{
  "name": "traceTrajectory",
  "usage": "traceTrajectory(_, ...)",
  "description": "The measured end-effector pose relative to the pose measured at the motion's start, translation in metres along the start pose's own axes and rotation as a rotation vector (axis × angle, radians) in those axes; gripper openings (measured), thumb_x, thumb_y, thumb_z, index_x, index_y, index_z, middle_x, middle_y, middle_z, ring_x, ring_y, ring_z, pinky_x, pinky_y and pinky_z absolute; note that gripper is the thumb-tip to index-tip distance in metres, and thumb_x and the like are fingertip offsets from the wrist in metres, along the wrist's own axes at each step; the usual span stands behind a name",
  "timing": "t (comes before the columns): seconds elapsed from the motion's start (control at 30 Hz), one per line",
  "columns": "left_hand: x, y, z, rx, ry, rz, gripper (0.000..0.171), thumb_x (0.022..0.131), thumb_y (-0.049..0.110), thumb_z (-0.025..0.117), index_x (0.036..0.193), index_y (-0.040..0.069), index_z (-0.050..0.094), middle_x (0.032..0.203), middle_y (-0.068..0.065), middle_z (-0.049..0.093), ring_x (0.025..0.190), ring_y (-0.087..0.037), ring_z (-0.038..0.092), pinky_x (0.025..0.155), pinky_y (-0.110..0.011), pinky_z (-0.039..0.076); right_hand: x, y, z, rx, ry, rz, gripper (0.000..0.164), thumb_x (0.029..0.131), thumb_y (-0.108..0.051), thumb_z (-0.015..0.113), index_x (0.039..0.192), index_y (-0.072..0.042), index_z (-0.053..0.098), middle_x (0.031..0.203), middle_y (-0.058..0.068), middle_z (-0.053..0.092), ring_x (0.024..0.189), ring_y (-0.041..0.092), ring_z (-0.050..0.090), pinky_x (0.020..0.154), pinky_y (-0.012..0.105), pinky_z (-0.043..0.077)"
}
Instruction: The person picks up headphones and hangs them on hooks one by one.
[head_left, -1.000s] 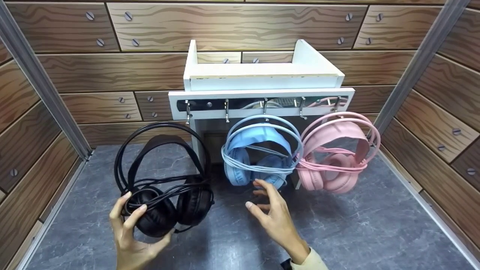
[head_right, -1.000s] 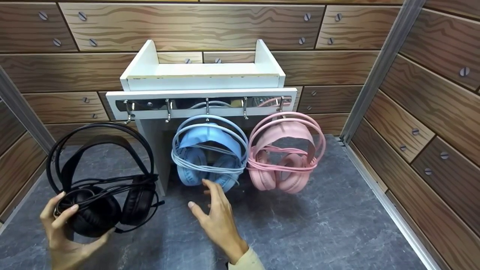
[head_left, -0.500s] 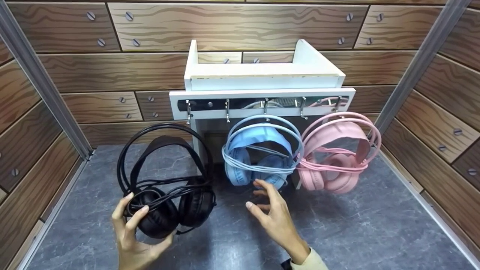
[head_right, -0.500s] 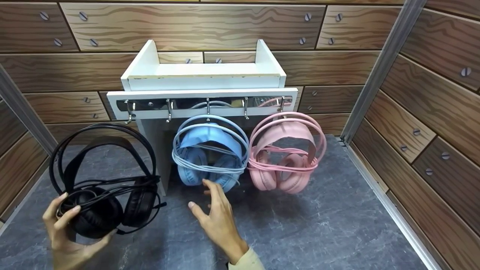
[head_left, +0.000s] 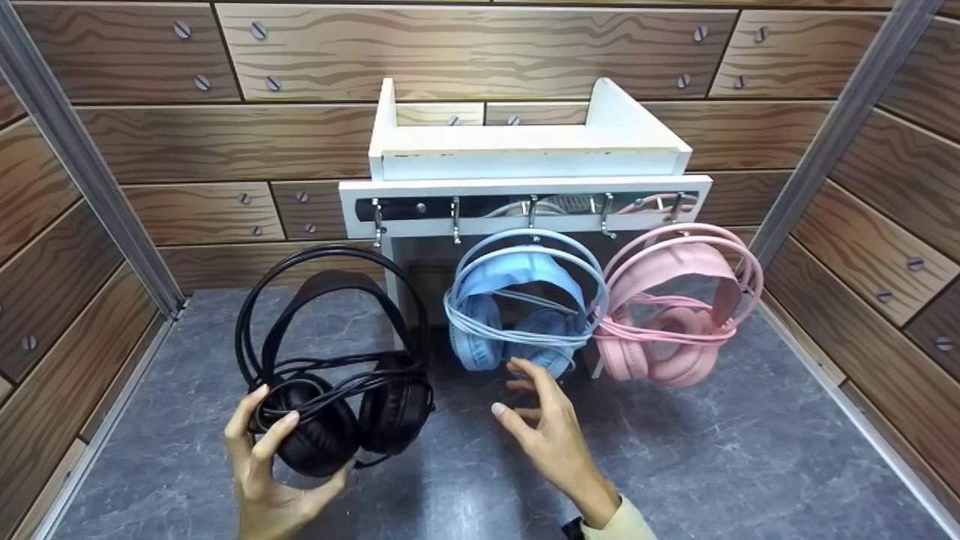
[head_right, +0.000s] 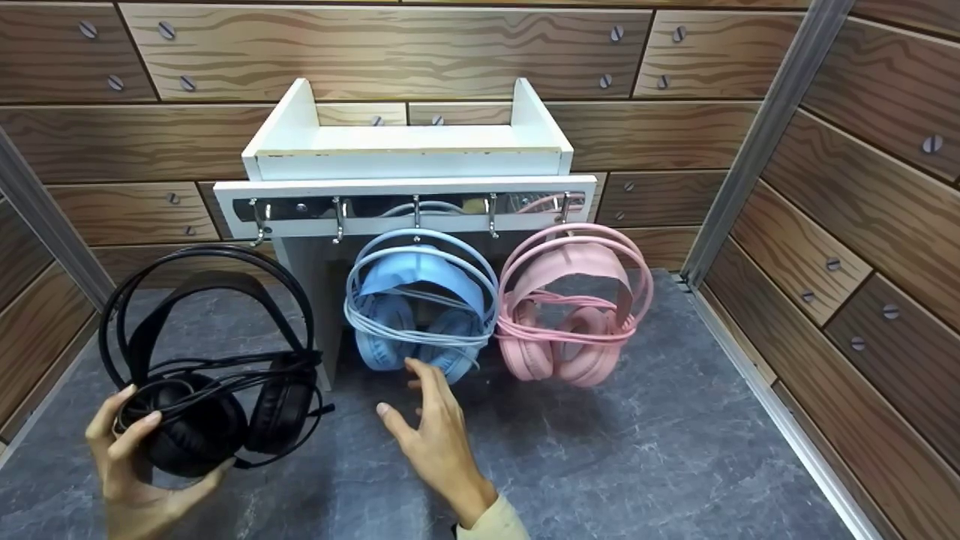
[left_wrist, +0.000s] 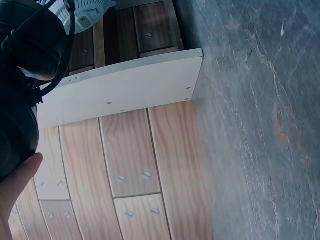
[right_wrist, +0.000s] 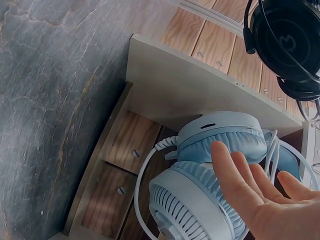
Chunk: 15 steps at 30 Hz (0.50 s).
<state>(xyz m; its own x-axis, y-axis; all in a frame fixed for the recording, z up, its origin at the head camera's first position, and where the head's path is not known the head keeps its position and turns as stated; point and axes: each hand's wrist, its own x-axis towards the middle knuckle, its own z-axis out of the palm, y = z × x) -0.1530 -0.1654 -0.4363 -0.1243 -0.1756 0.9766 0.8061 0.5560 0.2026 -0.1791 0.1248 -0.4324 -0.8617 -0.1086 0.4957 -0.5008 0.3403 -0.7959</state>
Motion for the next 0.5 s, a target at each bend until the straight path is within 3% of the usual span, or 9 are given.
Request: traceTrajectory(0.5,-0.0015,-0.0014,0.0006,0.004,0.004,0.017,0.055,0.085,0.043,0.077,0.11,-0.002,0.06,0.133,-0.027,0.049,0.127,-0.027,0.05,0.104,-0.029,0.041,0.0002,0.0001,0.0,0.001,0.006,-0.002,0.05,0.091,-0.002,0.072,0.135,0.009,0.051,0.131,0.022,0.059,0.112,0.036,0.063,0.077,0.042,0.058)
